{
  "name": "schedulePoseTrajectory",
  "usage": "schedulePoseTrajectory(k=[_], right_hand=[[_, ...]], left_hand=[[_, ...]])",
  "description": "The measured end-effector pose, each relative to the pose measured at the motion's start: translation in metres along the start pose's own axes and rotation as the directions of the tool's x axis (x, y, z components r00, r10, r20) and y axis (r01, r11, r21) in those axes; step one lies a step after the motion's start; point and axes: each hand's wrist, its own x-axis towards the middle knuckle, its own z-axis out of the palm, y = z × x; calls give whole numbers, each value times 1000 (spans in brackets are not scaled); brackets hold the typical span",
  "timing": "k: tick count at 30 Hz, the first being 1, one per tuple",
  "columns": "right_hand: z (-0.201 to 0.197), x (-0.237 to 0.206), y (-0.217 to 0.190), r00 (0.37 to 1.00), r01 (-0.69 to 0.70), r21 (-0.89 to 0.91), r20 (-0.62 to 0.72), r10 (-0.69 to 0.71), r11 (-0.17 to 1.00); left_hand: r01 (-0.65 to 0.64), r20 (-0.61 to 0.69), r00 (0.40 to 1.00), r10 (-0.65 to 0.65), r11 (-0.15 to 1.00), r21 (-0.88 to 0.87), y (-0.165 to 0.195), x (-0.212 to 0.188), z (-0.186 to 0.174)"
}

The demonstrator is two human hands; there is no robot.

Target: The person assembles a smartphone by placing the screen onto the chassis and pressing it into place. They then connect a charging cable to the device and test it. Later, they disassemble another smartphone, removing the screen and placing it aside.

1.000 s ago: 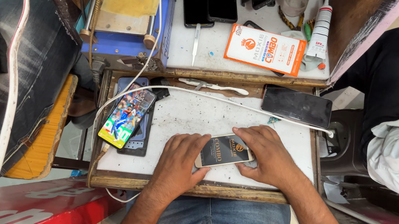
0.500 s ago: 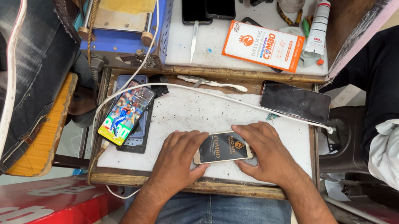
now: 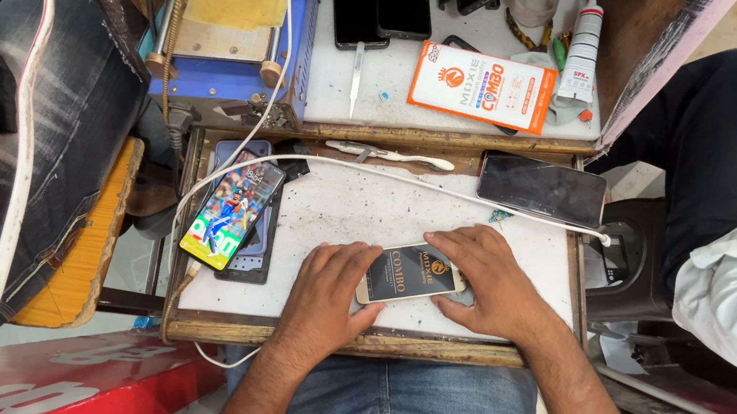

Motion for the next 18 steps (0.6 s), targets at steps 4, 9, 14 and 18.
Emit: schedulePoseTrajectory(k=[4, 9, 14, 18], right_hand=[[-1, 1, -1, 1000, 1, 16, -8, -1, 1000], [0, 1, -2, 1000, -16, 12, -8, 16, 1000], [2, 1, -1, 1000, 5, 9, -22, -5, 1000], [2, 1, 1, 1000, 7, 30, -17, -6, 1000]], left_hand=[[0, -6, 1000, 0, 1000, 4, 1, 0, -2], [-8, -15, 1000, 8, 1000, -2, 3, 0, -5], [-18, -20, 1000, 19, 1000, 4, 5, 1, -8], [-25, -19, 1000, 25, 1000, -14, 5, 1, -11]])
